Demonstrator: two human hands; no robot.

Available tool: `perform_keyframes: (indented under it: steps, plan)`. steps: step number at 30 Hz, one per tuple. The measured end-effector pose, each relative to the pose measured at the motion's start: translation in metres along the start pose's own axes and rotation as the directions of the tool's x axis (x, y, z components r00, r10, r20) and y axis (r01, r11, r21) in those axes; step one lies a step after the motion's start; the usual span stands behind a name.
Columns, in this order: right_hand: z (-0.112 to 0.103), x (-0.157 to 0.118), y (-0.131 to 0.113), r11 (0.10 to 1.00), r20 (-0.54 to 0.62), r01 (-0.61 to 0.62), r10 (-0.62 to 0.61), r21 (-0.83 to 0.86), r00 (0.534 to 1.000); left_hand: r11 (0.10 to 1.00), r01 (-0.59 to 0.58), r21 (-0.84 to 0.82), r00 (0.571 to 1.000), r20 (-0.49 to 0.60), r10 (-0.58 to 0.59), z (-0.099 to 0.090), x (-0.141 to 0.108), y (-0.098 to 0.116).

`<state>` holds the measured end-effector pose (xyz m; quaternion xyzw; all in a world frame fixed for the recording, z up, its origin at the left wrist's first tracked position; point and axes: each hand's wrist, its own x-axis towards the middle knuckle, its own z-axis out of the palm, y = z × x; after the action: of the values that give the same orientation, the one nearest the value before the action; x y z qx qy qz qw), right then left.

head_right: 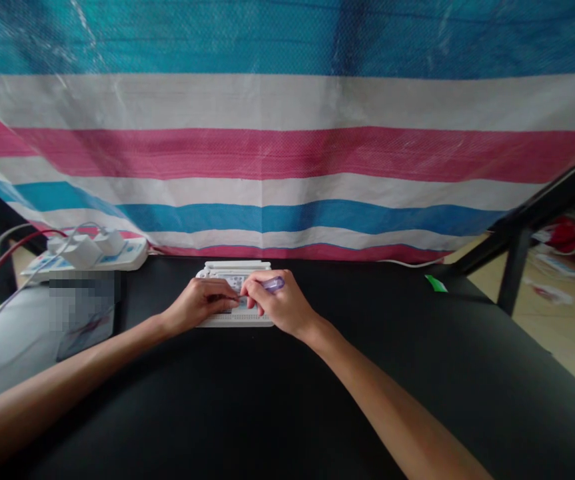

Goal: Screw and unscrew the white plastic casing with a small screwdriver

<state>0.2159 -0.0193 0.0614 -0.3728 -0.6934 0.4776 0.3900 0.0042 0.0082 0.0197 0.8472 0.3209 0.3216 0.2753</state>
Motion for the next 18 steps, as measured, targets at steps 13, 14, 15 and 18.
perform_keyframes:
  steps: [13, 14, 15, 18]
  plan:
    - [-0.035, 0.006, -0.013, 0.951, -0.148, -0.058, 0.013, -0.303, 0.989, 0.997, 0.078, 0.026, 0.997, -0.018, -0.078, -0.002, -0.001, 0.003]
    - [-0.037, 0.007, -0.013, 0.94, -0.156, -0.052, -0.001, -0.337, 0.988, 0.997, 0.075, 0.025, 0.997, -0.019, -0.075, -0.002, -0.001, 0.003]
    - [-0.038, 0.007, -0.012, 0.93, -0.165, -0.045, -0.017, -0.364, 0.986, 0.997, 0.075, 0.024, 0.997, -0.02, -0.074, -0.002, -0.001, 0.003]
    - [-0.039, 0.009, -0.008, 0.909, -0.201, -0.04, -0.049, -0.415, 0.978, 0.997, 0.077, 0.023, 0.997, -0.015, -0.077, -0.002, -0.001, 0.003]
